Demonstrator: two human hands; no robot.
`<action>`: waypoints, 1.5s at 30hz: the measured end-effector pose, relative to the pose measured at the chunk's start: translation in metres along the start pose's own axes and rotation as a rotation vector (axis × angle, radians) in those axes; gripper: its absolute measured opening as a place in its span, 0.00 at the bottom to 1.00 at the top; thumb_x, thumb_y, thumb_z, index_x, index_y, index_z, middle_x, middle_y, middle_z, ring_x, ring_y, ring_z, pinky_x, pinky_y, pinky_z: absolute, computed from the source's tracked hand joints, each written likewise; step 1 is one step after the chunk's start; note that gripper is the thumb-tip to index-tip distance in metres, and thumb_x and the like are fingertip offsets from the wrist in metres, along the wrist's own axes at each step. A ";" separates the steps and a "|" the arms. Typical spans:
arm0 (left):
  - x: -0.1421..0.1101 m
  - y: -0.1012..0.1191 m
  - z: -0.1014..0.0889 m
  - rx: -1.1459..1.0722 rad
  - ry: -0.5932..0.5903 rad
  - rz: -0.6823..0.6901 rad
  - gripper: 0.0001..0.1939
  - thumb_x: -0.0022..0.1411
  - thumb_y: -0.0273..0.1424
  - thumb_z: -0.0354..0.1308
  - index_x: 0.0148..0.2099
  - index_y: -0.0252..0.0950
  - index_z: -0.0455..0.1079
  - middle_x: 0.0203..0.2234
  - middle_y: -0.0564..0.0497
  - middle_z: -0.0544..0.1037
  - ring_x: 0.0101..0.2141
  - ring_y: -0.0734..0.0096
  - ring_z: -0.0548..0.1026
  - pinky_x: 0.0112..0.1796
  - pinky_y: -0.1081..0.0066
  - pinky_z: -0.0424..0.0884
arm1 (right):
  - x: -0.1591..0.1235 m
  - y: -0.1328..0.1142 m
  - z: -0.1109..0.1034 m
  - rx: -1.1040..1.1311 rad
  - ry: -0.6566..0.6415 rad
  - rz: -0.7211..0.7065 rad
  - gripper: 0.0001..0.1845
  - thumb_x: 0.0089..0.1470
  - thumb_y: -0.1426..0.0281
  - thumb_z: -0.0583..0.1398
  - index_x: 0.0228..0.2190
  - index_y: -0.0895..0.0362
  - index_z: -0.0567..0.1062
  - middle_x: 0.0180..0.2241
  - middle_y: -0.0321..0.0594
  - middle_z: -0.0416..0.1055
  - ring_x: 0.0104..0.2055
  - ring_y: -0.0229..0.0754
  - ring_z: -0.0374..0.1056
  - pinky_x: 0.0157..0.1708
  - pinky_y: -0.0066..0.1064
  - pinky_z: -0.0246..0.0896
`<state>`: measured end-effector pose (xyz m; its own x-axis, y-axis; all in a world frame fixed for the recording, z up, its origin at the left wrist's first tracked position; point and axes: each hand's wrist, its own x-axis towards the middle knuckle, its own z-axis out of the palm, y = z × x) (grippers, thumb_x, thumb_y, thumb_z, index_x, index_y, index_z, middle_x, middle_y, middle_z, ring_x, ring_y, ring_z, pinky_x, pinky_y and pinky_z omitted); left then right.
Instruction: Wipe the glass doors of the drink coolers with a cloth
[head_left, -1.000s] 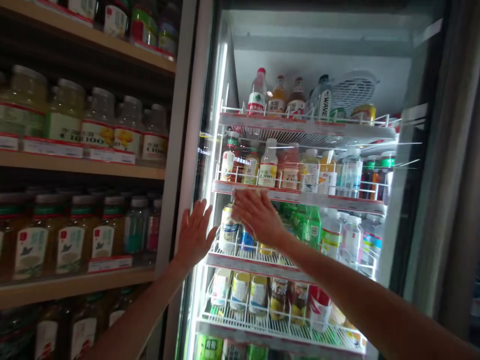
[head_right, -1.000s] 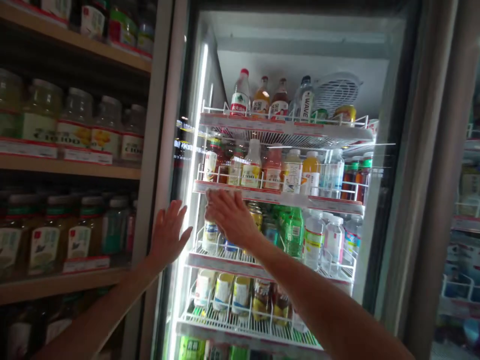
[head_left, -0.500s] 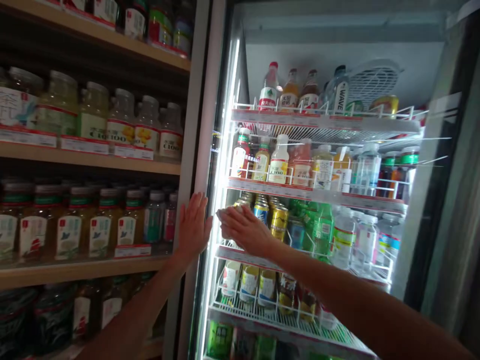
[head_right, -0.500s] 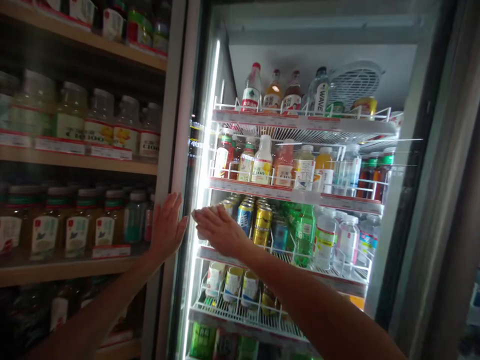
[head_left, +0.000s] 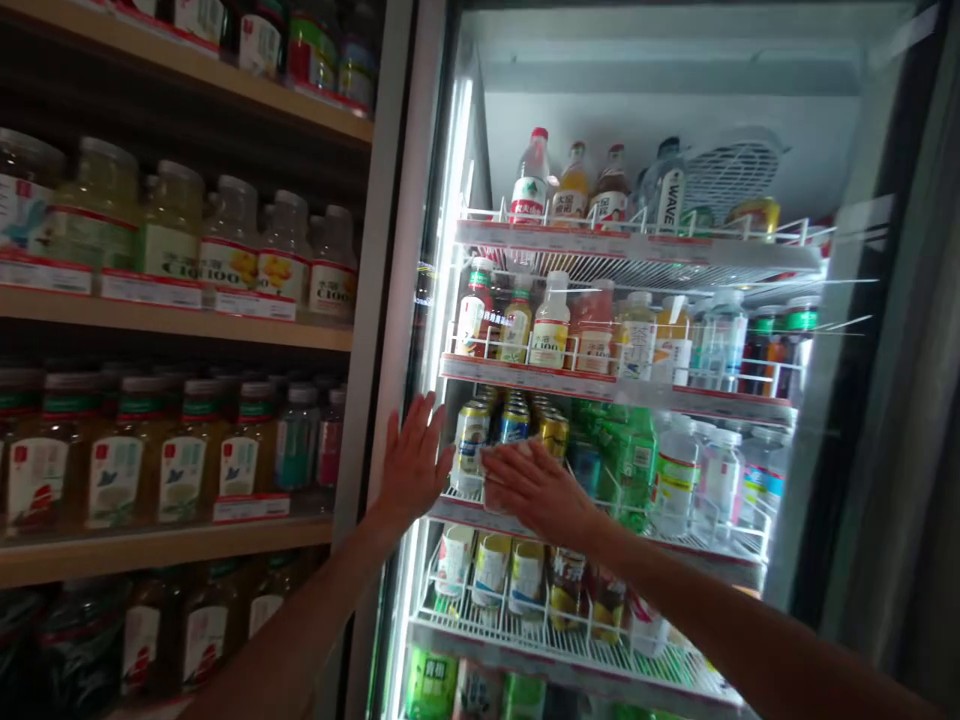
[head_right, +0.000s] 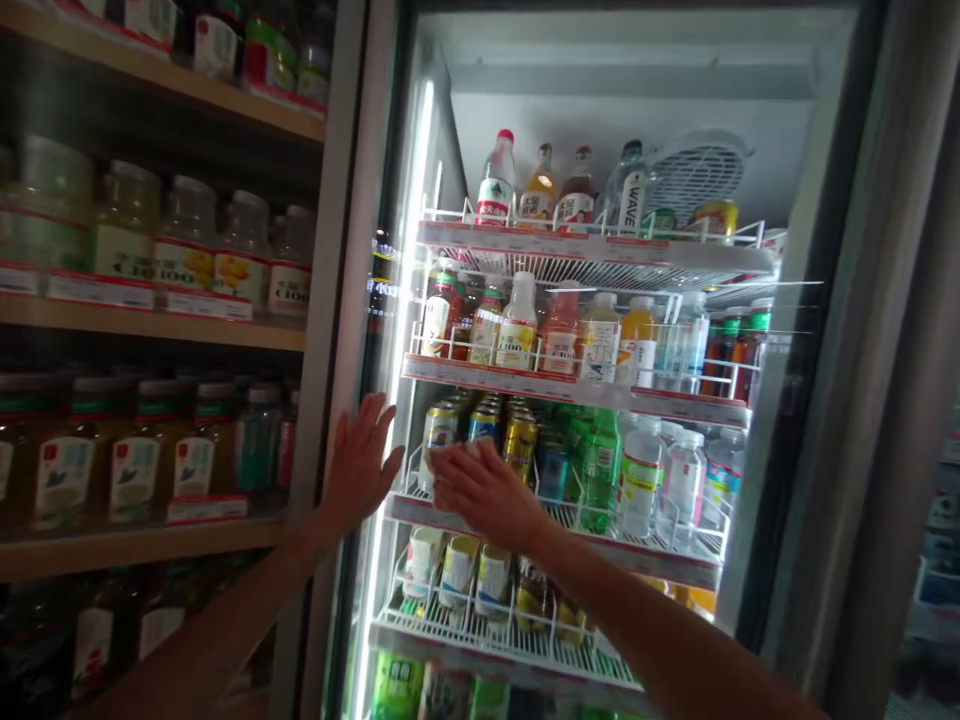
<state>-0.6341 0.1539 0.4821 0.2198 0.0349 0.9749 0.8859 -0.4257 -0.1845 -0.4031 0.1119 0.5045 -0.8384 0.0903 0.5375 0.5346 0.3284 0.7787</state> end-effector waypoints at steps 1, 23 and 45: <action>0.003 0.004 0.001 -0.001 0.011 0.011 0.30 0.65 0.34 0.45 0.66 0.35 0.41 0.62 0.39 0.55 0.64 0.62 0.47 0.61 0.54 0.43 | -0.004 0.011 -0.005 -0.033 0.025 0.067 0.20 0.57 0.65 0.54 0.51 0.52 0.66 0.62 0.37 0.53 0.65 0.45 0.42 0.64 0.49 0.34; 0.003 0.077 0.027 -0.067 0.039 -0.062 0.34 0.64 0.35 0.46 0.67 0.38 0.35 0.65 0.43 0.43 0.64 0.58 0.40 0.61 0.51 0.39 | -0.100 0.035 -0.037 -0.059 -0.005 0.347 0.23 0.57 0.68 0.53 0.54 0.53 0.63 0.62 0.41 0.52 0.67 0.48 0.38 0.63 0.53 0.35; 0.024 0.152 0.052 -0.060 0.012 -0.021 0.31 0.63 0.39 0.47 0.66 0.41 0.46 0.64 0.44 0.50 0.64 0.59 0.42 0.61 0.50 0.39 | -0.193 0.122 -0.086 -0.237 0.175 0.616 0.23 0.57 0.68 0.54 0.54 0.55 0.63 0.62 0.49 0.52 0.65 0.51 0.44 0.60 0.55 0.43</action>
<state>-0.4727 0.1369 0.4706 0.1963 0.0331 0.9800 0.8642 -0.4781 -0.1569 -0.1673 0.0534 0.5233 -0.3549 0.0345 0.9343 0.9343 0.0493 0.3531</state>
